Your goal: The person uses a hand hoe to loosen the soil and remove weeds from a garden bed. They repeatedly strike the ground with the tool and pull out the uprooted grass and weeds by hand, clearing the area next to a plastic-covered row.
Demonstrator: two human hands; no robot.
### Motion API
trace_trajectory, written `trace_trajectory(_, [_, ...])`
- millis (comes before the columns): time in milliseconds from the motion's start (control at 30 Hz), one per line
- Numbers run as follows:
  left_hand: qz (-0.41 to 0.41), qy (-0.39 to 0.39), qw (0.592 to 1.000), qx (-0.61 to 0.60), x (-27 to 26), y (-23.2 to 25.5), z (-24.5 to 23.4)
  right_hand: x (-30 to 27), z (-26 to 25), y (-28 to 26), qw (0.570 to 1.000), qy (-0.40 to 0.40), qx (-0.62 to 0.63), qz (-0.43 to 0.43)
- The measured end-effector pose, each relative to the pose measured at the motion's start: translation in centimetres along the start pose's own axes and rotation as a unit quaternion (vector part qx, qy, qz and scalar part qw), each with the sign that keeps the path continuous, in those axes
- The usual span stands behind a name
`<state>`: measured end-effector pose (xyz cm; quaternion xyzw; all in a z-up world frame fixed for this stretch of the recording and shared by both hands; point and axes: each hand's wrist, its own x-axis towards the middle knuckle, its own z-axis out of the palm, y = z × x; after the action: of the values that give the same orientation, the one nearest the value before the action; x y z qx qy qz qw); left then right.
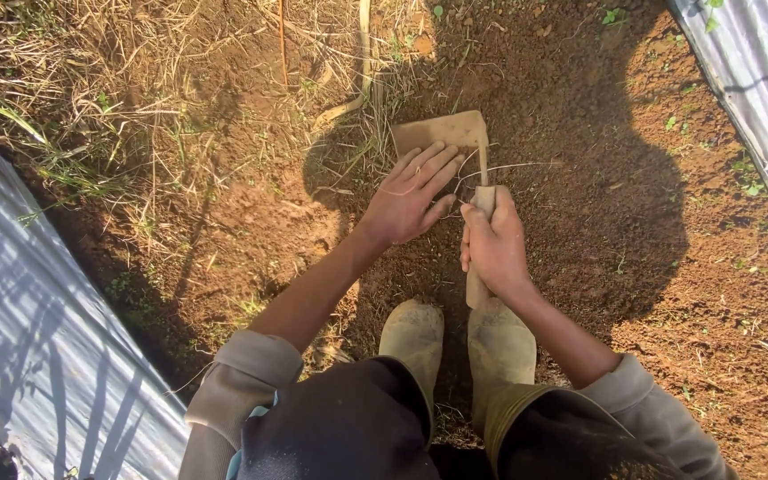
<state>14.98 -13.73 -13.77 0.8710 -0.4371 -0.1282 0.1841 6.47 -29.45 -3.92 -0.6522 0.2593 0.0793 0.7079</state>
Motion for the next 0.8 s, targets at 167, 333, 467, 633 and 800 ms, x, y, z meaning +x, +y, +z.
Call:
trace_trajectory(167, [0.016, 0.104, 0.994, -0.024, 0.0, -0.5, 1.2, 1.8, -4.0, -1.9, 0.994, 0.052, -0.033, -0.089])
trace_trajectory(333, [-0.106, 0.156, 0.981, -0.044, 5.9, -1.0, -1.1, 2.8, -7.4, -3.4, 0.977, 0.093, -0.01, -0.19])
trace_trajectory(467, [-0.199, 0.049, 0.976, 0.067, 10.5, -1.1, -3.3, 2.5, -7.8, -4.5, 0.976, 0.177, -0.06, -0.114])
trace_trajectory(633, [-0.171, 0.016, 0.969, 0.177, 12.1, -2.5, -0.6, 2.7, -8.7, -3.8, 0.976, 0.174, -0.069, -0.113])
trace_trajectory(800, [-0.161, -0.065, 0.983, 0.066, 12.4, -2.8, -1.0, 2.8, -8.4, -4.4, 0.977, 0.166, -0.069, -0.112])
